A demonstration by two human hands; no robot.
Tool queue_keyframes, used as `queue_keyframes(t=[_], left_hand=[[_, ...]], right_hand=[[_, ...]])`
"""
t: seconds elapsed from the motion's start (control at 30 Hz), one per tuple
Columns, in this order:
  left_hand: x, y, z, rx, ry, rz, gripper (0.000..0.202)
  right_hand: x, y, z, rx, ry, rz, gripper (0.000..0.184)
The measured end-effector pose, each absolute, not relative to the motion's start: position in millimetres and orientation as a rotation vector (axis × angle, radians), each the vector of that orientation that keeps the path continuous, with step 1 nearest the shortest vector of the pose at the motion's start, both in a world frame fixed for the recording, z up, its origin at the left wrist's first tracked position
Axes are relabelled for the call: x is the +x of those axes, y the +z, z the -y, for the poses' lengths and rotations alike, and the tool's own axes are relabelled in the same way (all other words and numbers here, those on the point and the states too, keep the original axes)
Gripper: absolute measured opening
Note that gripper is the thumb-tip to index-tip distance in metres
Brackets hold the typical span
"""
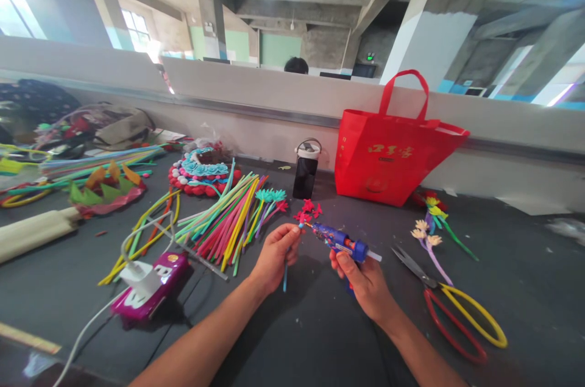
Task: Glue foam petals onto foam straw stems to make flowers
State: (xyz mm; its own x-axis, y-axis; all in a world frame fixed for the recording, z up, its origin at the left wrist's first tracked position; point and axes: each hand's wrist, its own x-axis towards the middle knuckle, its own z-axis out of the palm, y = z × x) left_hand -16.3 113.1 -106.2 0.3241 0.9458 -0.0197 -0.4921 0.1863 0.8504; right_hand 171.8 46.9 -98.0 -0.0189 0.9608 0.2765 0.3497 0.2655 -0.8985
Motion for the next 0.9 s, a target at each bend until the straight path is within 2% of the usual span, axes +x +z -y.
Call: queue_keyframes(t=[0.9], left_hand=[[-16.4, -106.0, -112.8, 0.859, 1.113, -0.649, 0.025]], right_hand=[[172.8, -102.4, -48.2, -1.256, 0.699, 1.61, 0.037]])
